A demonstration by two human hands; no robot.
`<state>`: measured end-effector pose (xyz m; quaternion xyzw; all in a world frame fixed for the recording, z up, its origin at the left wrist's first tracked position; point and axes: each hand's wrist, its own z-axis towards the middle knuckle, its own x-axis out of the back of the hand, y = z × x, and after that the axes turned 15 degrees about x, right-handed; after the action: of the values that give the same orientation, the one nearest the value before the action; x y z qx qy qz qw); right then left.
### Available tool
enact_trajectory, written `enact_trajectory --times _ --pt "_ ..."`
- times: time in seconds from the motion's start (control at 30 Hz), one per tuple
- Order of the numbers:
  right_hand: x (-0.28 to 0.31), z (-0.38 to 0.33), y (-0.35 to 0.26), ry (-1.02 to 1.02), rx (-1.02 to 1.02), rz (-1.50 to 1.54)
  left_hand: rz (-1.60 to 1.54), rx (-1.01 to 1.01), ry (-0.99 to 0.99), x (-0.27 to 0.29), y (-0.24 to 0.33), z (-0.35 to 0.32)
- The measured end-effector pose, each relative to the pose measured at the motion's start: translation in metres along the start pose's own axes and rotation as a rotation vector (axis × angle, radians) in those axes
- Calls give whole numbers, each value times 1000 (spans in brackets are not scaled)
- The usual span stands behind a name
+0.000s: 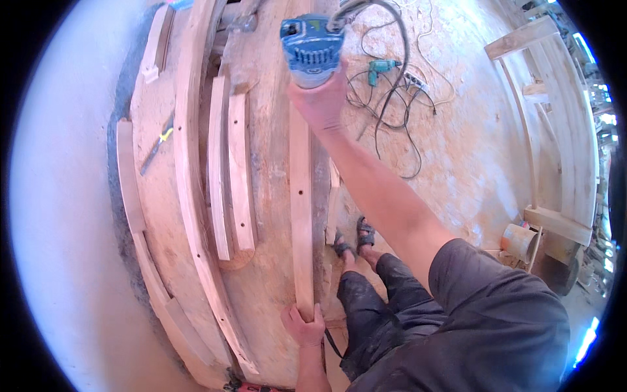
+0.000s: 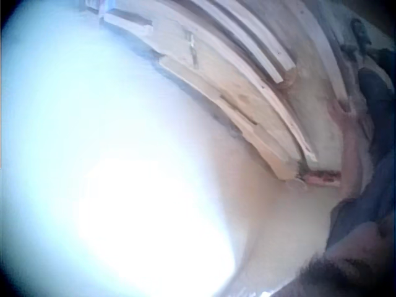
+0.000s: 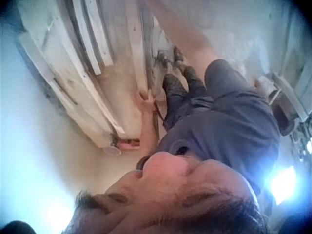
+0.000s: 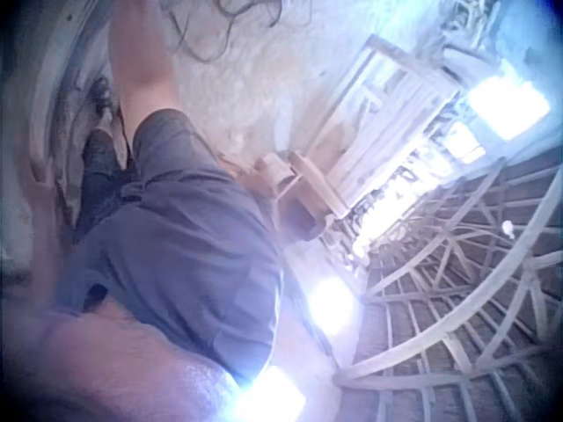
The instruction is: The person uses a handheld electric router to smooth the edges of a long wooden plank on a workbench. They then switch to an angle grinder with an orange disc to further sand and smooth the wood's surface.
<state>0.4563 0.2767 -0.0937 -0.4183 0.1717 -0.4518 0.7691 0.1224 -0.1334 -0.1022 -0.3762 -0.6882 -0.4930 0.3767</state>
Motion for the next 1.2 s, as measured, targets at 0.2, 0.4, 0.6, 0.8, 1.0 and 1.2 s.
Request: enact_trajectory --times 0.2,0.4,0.6,0.8,1.0,1.2 --pt "-4 9 13 5 152 -94 151 -12 36 0 68 59" --pt "41 -64 2 -206 -104 193 90 40 -38 -24 196 184" --pt "58 -111 -13 -100 -282 390 -54 46 -85 -20 244 232" --pt "17 -29 25 51 -939 683 41 133 -182 -26 228 235" --pt "-31 56 93 48 -424 418 -33 89 -154 -29 240 242" --pt "-97 168 136 139 -56 245 -20 108 -180 -32 232 238"
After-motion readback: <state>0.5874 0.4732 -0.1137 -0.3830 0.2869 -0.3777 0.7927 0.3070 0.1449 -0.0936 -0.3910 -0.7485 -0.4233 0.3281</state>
